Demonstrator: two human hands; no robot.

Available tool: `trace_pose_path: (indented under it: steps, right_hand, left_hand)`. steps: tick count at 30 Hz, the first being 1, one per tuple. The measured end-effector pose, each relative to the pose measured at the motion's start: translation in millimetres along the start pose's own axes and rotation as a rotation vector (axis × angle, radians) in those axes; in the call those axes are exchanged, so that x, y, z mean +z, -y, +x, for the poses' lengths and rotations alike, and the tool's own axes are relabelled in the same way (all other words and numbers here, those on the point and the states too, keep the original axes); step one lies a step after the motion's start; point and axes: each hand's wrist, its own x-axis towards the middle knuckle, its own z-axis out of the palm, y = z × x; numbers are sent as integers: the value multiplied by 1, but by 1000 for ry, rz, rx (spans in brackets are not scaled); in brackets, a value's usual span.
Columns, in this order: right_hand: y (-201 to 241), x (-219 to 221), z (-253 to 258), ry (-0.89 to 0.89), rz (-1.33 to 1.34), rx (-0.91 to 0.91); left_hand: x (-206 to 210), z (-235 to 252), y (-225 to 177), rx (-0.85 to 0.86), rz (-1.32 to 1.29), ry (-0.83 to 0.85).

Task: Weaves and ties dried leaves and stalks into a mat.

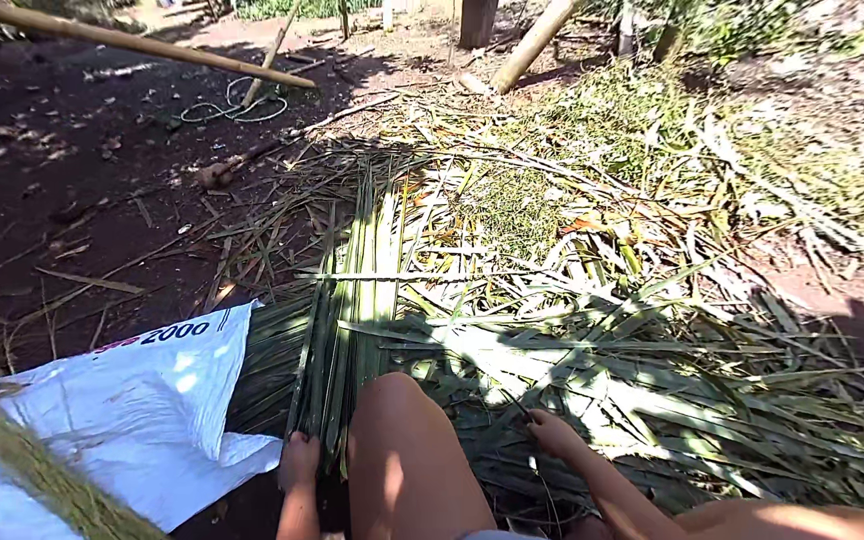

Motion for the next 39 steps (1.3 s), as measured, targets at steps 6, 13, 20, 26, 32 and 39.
trace_pose_path:
  steps: [6,13,20,26,32,39]
  right_hand:
    - [16,0,-13,-32,82,-14]
    - [55,-1,-52,-120,270,-256]
    - [157,-30,-170,-262,217,-843]
    - [190,-25,-217,-541,-29,-983]
    - [168,-18,-198,-725,28,-990]
    - [170,-32,-197,-641,99,-876]
  left_hand:
    - [-26,-34,-19,-153,-482,27]
    - [-95,-104,-60,145,-571,-166]
    - [-111,-214,-161,670,-666,-94]
    - [-88,-266,-214,911,-448,43]
    - [-76,-281,-234,859,-693,319]
    - [-59,-300,-240,720,-857,579]
